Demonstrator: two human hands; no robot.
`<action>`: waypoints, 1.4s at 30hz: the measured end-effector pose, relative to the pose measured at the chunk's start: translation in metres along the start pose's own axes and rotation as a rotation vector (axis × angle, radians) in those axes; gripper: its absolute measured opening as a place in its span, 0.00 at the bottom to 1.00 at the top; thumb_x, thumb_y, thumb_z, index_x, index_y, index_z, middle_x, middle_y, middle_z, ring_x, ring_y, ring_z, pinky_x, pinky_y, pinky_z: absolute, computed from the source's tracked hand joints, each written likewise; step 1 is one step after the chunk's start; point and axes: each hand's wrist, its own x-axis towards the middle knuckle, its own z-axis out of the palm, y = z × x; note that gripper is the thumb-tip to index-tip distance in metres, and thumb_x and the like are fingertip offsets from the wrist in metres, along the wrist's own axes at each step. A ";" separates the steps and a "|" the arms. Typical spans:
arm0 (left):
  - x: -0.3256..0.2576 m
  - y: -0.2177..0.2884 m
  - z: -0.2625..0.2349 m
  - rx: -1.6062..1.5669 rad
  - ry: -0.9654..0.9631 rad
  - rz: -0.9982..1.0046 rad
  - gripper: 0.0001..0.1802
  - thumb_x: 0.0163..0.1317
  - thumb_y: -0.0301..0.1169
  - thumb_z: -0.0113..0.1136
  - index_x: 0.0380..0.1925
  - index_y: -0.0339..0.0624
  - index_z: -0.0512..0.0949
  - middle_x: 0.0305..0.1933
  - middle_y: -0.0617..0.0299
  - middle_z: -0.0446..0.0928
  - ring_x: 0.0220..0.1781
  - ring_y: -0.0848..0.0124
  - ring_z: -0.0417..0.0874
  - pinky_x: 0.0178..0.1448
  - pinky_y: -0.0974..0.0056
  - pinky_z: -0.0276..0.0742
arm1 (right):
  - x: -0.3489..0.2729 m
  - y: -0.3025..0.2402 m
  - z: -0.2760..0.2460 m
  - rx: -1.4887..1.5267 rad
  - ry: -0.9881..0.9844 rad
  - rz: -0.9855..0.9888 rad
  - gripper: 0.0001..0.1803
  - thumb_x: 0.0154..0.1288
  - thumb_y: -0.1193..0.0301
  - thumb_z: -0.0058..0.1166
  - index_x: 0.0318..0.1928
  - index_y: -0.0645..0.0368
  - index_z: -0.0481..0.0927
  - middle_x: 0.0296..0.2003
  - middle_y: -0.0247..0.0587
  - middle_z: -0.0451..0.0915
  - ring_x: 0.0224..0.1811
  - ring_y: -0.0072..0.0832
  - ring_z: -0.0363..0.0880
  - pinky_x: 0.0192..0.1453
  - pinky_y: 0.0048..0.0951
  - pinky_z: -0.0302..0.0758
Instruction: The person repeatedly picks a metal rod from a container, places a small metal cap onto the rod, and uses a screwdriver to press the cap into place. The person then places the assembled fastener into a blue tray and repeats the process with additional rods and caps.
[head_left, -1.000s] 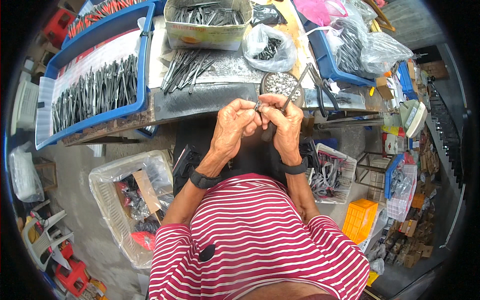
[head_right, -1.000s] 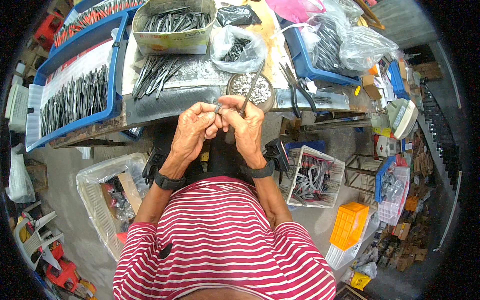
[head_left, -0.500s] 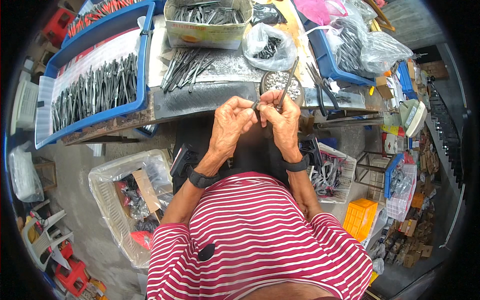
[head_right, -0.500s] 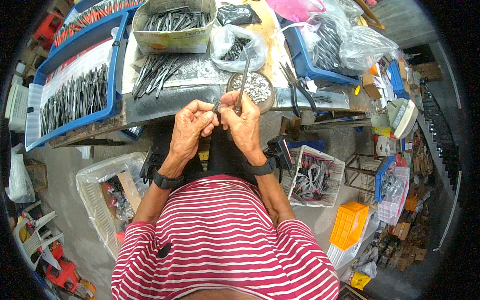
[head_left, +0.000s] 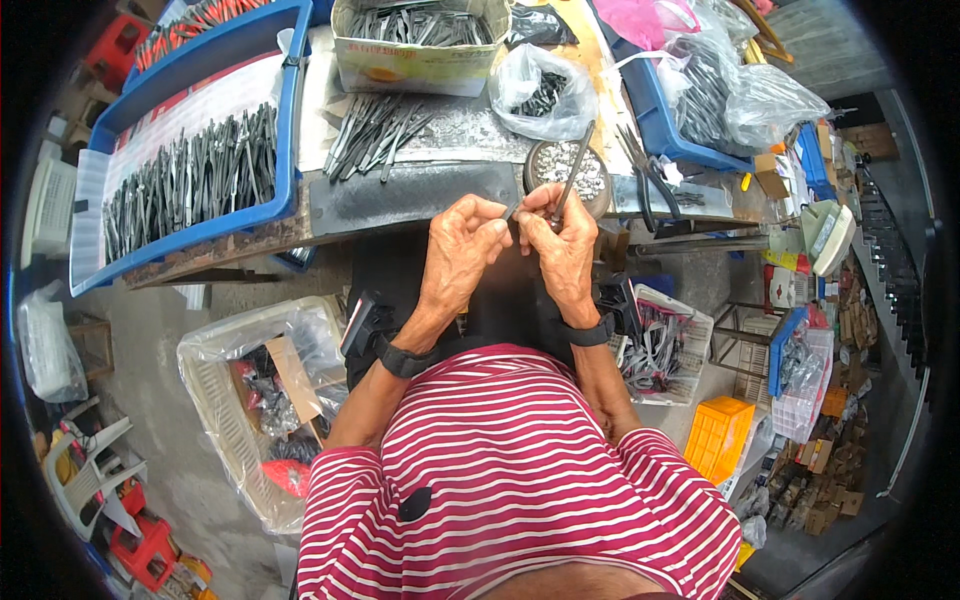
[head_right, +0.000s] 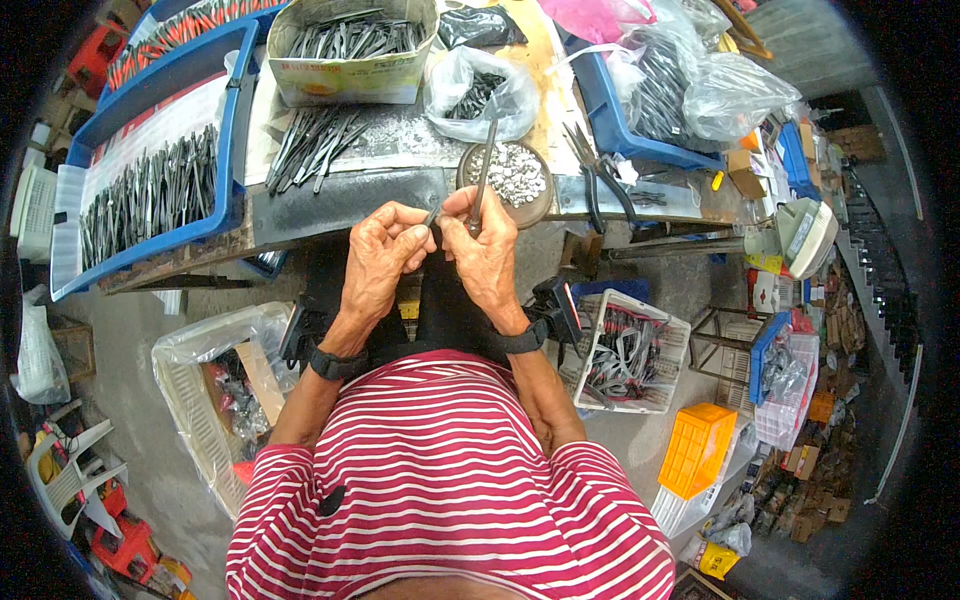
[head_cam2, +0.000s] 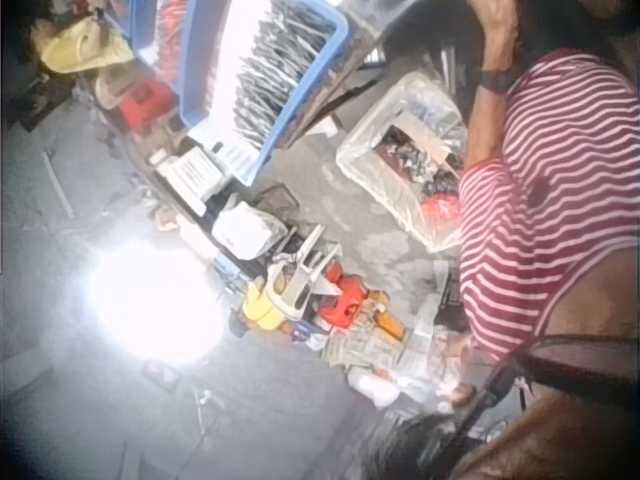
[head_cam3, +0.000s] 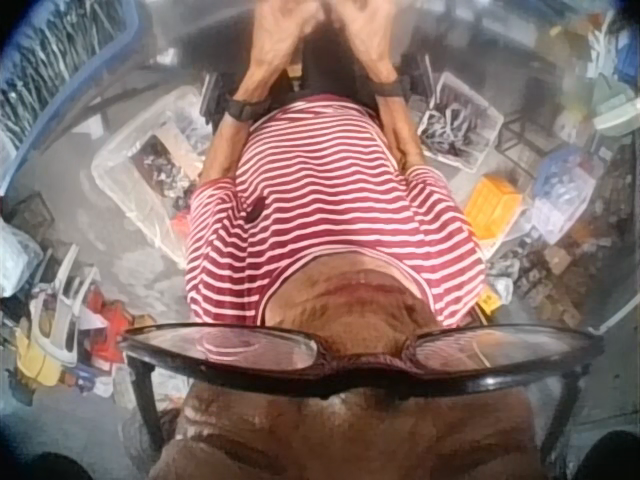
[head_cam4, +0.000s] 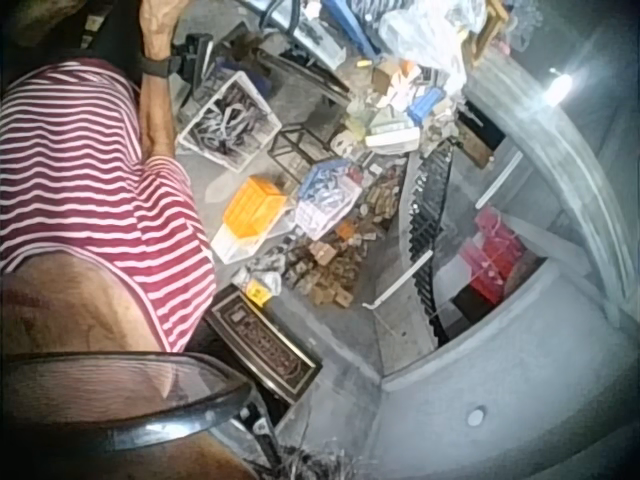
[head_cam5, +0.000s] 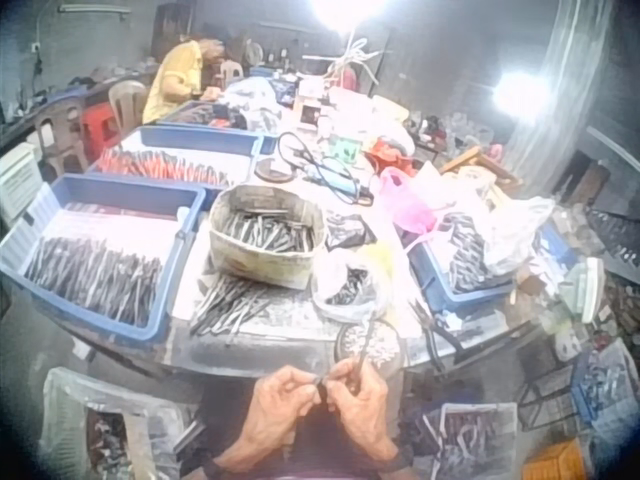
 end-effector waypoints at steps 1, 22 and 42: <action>0.000 0.000 0.000 -0.026 -0.005 -0.005 0.07 0.60 0.25 0.54 0.36 0.32 0.74 0.25 0.63 0.75 0.22 0.83 0.67 0.25 0.79 0.63 | 0.000 0.000 0.000 0.003 -0.001 -0.002 0.05 0.57 0.81 0.51 0.35 0.64 0.71 0.26 0.35 0.75 0.22 0.16 0.70 0.23 0.17 0.68; -0.003 -0.005 0.007 0.613 0.133 0.461 0.05 0.55 0.17 0.53 0.32 0.32 0.74 0.24 0.58 0.75 0.24 0.74 0.75 0.30 0.69 0.70 | 0.000 0.003 -0.001 0.256 -0.011 0.031 0.09 0.56 0.82 0.54 0.35 0.63 0.67 0.30 0.39 0.74 0.22 0.19 0.70 0.23 0.18 0.68; 0.002 -0.005 0.002 0.074 0.054 0.100 0.05 0.61 0.22 0.48 0.35 0.32 0.72 0.25 0.61 0.74 0.23 0.80 0.69 0.27 0.75 0.65 | -0.002 -0.017 -0.013 0.233 0.018 0.083 0.10 0.60 0.81 0.47 0.43 0.70 0.69 0.31 0.48 0.79 0.23 0.20 0.74 0.24 0.17 0.70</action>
